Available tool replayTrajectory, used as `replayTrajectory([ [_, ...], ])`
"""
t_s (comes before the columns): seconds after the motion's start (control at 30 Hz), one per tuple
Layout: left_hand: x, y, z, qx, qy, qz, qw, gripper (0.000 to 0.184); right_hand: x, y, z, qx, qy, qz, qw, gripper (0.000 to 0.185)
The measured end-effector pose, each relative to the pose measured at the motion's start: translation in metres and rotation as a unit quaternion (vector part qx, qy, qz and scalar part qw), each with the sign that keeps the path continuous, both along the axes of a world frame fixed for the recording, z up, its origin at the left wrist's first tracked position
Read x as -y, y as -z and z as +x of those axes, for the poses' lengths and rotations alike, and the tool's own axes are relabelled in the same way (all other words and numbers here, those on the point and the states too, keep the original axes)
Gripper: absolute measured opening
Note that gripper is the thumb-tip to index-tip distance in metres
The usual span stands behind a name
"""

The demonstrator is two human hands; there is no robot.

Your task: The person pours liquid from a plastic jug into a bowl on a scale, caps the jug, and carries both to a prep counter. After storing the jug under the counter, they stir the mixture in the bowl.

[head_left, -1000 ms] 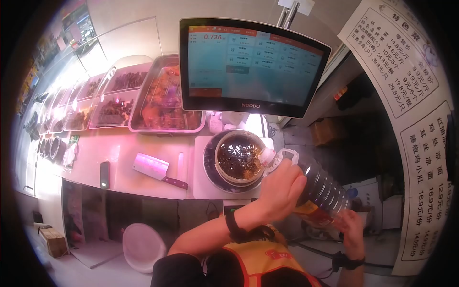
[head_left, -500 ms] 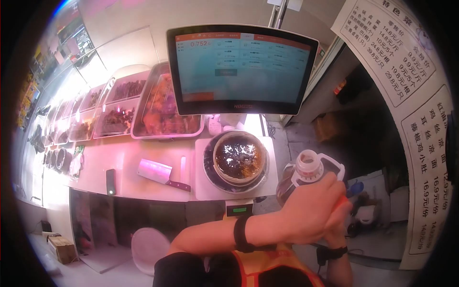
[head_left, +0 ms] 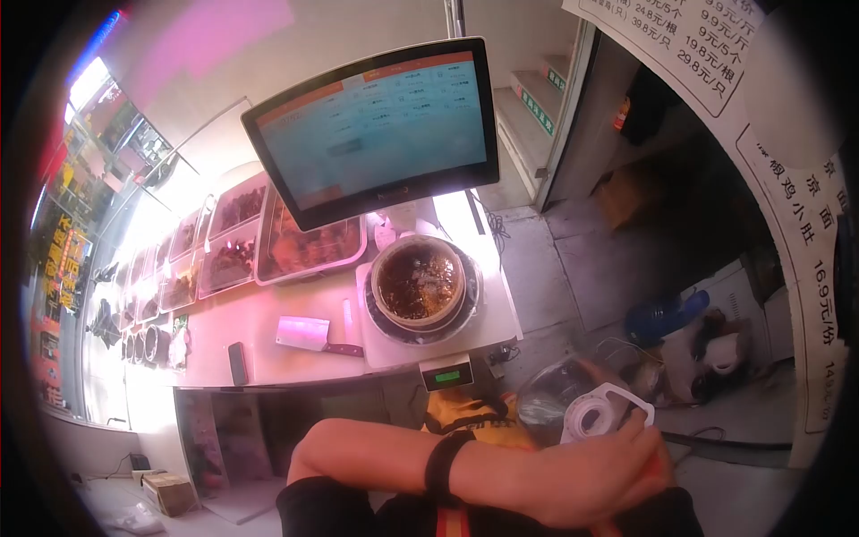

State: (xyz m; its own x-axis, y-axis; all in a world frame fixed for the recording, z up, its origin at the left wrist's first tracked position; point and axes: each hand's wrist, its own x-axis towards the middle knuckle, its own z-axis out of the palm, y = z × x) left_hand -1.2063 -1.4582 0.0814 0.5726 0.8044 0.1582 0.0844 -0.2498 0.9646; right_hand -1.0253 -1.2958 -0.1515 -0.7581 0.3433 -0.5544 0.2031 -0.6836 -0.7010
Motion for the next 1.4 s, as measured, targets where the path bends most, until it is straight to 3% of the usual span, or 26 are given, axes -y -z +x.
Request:
replayTrajectory([
  [0.13,-0.001,-0.002,-0.004,0.075,0.014,-0.008,0.997,0.032,-0.009,0.019,0.003,-0.001,-0.043,0.024,0.999,0.044],
  [0.2,0.004,-0.009,-0.008,-0.035,-0.017,-0.004,0.999,0.032,-0.012,0.028,0.004,-0.005,-0.059,0.034,0.998,0.045],
  [0.23,0.007,-0.015,-0.011,-0.037,0.003,-0.008,0.999,0.032,-0.012,0.033,0.006,-0.008,-0.065,0.041,0.997,0.046],
  [0.3,0.007,-0.028,-0.020,-0.226,-0.165,0.166,0.946,0.039,-0.010,0.042,0.008,-0.012,-0.070,0.060,0.996,0.046],
  [0.37,0.003,-0.032,-0.026,-0.312,-0.261,0.216,0.888,0.056,-0.009,0.054,0.006,-0.010,-0.084,0.070,0.994,0.047],
  [0.5,0.001,-0.019,-0.030,-0.372,-0.243,0.161,0.881,0.058,-0.010,0.064,0.003,0.007,-0.081,0.070,0.994,0.048],
  [0.63,0.000,-0.010,-0.019,-0.391,-0.242,0.162,0.873,0.054,-0.016,0.078,0.002,0.016,-0.062,-0.019,0.998,0.046],
  [0.83,0.001,0.000,-0.020,-0.397,-0.227,0.187,0.869,0.054,-0.017,0.070,0.006,0.032,-0.077,0.059,0.995,0.047],
  [0.9,0.003,0.006,-0.021,-0.369,-0.243,0.199,0.875,0.057,-0.018,0.071,0.011,0.020,-0.101,0.148,0.984,0.041],
  [1.1,0.008,0.010,-0.021,-0.452,-0.261,0.205,0.828,0.050,-0.024,0.054,0.008,0.064,-0.093,0.042,0.993,0.040],
  [1.33,0.008,0.011,-0.026,-0.416,-0.238,0.192,0.856,0.062,-0.027,0.057,0.008,0.074,-0.085,0.044,0.993,0.040],
  [1.4,0.008,0.010,-0.032,-0.395,-0.212,0.203,0.870,0.068,-0.029,0.060,0.009,0.061,-0.125,0.142,0.980,0.040],
])
